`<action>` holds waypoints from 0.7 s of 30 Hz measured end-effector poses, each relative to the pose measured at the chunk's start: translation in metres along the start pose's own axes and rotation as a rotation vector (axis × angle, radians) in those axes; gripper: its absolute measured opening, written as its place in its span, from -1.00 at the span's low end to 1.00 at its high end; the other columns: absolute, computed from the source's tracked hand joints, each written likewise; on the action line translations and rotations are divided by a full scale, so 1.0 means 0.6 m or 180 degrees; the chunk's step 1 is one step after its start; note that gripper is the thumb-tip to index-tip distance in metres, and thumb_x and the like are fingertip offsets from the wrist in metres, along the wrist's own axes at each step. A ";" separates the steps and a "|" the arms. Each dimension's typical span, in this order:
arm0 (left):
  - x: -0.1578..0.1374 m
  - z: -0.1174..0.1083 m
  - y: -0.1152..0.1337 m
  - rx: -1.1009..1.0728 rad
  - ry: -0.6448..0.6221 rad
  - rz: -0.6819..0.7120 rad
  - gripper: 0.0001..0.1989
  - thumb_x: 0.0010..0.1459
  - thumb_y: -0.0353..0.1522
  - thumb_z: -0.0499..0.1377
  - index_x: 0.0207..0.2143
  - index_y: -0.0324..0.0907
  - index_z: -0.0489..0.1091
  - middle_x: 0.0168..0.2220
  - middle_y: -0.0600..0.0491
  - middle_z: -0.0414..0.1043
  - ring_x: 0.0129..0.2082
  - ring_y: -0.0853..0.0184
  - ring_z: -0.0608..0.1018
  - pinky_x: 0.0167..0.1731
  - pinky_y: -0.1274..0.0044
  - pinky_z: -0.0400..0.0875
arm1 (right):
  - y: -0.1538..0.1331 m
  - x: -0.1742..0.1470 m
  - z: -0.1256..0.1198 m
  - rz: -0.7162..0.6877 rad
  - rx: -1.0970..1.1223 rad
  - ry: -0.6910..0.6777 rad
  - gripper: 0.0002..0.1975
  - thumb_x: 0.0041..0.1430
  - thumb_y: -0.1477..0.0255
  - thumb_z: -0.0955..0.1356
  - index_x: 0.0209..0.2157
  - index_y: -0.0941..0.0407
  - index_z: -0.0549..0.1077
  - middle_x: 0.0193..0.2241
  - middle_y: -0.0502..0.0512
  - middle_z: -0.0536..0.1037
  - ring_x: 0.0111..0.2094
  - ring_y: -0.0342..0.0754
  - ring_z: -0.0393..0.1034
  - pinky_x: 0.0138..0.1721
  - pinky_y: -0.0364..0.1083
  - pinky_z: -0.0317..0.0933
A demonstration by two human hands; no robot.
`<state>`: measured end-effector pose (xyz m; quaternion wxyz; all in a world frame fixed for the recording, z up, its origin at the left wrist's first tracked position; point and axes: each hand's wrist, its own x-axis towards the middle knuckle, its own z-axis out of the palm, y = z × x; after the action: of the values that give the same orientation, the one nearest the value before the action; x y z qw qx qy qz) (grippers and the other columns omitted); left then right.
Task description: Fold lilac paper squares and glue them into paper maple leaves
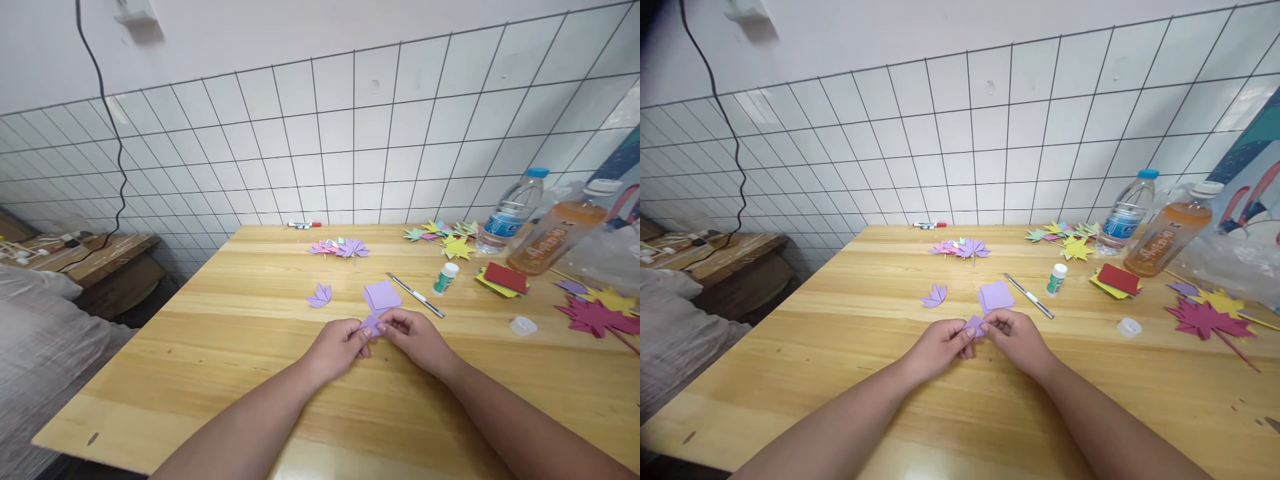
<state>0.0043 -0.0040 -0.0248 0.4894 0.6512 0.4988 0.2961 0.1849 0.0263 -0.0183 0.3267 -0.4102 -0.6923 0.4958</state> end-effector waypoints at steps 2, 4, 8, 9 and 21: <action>0.000 -0.001 -0.001 0.0028 0.0006 0.0014 -0.64 0.15 -0.15 -0.04 -0.39 -0.22 0.39 -0.52 0.07 0.43 -0.50 0.40 0.44 -0.46 0.60 0.28 | -0.001 -0.001 0.000 0.0014 0.0010 -0.0020 -0.78 0.05 0.27 0.31 -0.42 0.14 0.45 -0.43 0.08 0.52 -0.35 -0.05 0.39 -0.28 -0.11 0.25; 0.000 -0.002 -0.001 0.0022 0.0011 -0.0003 -0.64 0.15 -0.15 -0.04 -0.38 -0.22 0.39 -0.52 0.08 0.42 -0.51 0.41 0.44 -0.47 0.60 0.28 | -0.002 -0.002 0.000 0.0017 -0.0011 -0.0026 -0.78 0.06 0.27 0.31 -0.42 0.14 0.46 -0.43 0.08 0.53 -0.36 -0.05 0.39 -0.28 -0.11 0.24; 0.000 -0.002 0.000 0.0001 0.0013 -0.0035 -0.63 0.15 -0.15 -0.04 -0.39 -0.23 0.40 -0.54 0.09 0.40 -0.52 0.42 0.42 -0.47 0.61 0.27 | -0.003 0.000 0.000 0.0014 -0.0047 -0.0040 -0.78 0.07 0.28 0.30 -0.44 0.15 0.45 -0.44 0.09 0.52 -0.37 -0.06 0.38 -0.29 -0.11 0.24; 0.000 -0.002 0.000 0.0000 0.0010 -0.0032 -0.63 0.16 -0.15 -0.04 -0.39 -0.23 0.40 -0.54 0.09 0.40 -0.52 0.42 0.42 -0.48 0.61 0.26 | -0.003 0.000 0.000 0.0013 -0.0055 -0.0036 -0.78 0.07 0.28 0.30 -0.44 0.15 0.45 -0.44 0.08 0.52 -0.37 -0.06 0.38 -0.29 -0.11 0.24; -0.001 -0.002 0.004 0.0045 0.0009 -0.0129 -0.62 0.15 -0.14 -0.05 -0.43 -0.22 0.39 -0.55 0.09 0.40 -0.55 0.44 0.40 -0.48 0.61 0.24 | -0.008 -0.001 0.001 0.0071 -0.0174 0.0018 -0.77 0.06 0.26 0.29 -0.46 0.14 0.45 -0.46 0.05 0.52 -0.39 -0.07 0.37 -0.32 -0.13 0.23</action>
<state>0.0041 -0.0043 -0.0219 0.4900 0.6439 0.5147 0.2835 0.1836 0.0250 -0.0138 0.3118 -0.4281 -0.7000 0.4791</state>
